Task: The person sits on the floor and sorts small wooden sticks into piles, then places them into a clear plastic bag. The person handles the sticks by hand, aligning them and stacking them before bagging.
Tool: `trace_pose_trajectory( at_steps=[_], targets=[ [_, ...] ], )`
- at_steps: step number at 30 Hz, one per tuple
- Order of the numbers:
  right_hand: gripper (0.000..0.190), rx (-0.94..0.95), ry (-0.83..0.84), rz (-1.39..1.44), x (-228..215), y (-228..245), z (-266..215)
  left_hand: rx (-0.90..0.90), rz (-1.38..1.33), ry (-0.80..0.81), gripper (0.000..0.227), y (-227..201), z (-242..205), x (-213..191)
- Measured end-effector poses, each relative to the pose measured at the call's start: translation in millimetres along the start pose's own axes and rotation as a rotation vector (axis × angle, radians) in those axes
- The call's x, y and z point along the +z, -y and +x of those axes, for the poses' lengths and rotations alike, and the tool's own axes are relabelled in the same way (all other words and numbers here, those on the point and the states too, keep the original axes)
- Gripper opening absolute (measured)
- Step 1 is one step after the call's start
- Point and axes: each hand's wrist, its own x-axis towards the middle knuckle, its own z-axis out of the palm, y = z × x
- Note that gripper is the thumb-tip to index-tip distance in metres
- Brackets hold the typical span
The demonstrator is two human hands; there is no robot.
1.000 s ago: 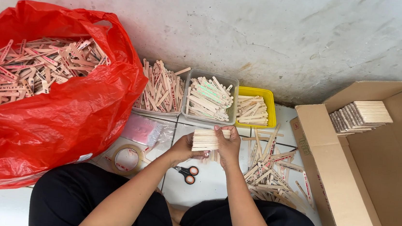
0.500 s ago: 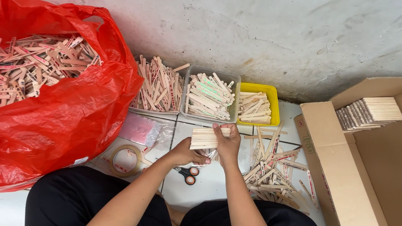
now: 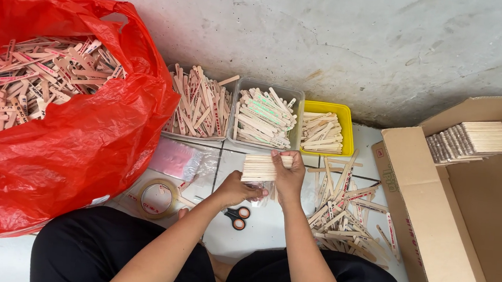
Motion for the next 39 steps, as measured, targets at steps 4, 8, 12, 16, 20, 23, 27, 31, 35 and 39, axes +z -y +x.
trace_pose_trajectory(
  at_steps=[4,8,12,16,20,23,27,31,35,39],
  targets=[
    [0.026,0.019,-0.047,0.047,-4.9,-12.4,11.0,0.019,-0.019,-0.034,0.029,7.0,6.8,2.5],
    [0.025,0.04,-0.13,0.124,-9.2,19.2,0.0,0.022,-0.154,-0.117,0.028,1.6,9.6,2.5],
    [0.022,0.02,-0.178,0.181,-22.6,42.3,-5.3,-0.01,-0.372,-0.301,0.029,22.8,31.5,-17.9],
    [0.02,-0.044,-0.043,-0.012,-44.3,18.7,5.0,0.008,-0.499,-0.385,0.025,0.5,20.4,-24.0],
    [0.025,-0.119,0.049,-0.139,-37.6,24.4,-15.1,0.036,-0.546,-0.411,0.026,-5.1,16.6,-24.2],
    [0.025,-0.127,0.025,-0.099,-29.5,28.3,-21.2,0.055,-0.547,-0.412,0.026,-6.8,11.8,-19.6],
    [0.026,-0.185,-0.048,-0.115,-29.1,32.9,-25.9,0.074,-0.544,-0.364,0.027,-8.3,2.8,-13.4],
    [0.026,-0.2,-0.071,-0.131,-31.3,36.8,-27.2,0.081,-0.538,-0.338,0.03,-9.1,-1.7,-9.2],
    [0.025,-0.19,-0.125,-0.074,-31.8,41.4,-28.3,0.113,-0.427,-0.316,0.031,-19.6,-12.3,-0.7],
    [0.025,-0.206,-0.214,-0.011,-30.4,38.3,-32.0,0.131,-0.347,-0.247,0.036,-19.2,-14.9,1.6]
  ],
)
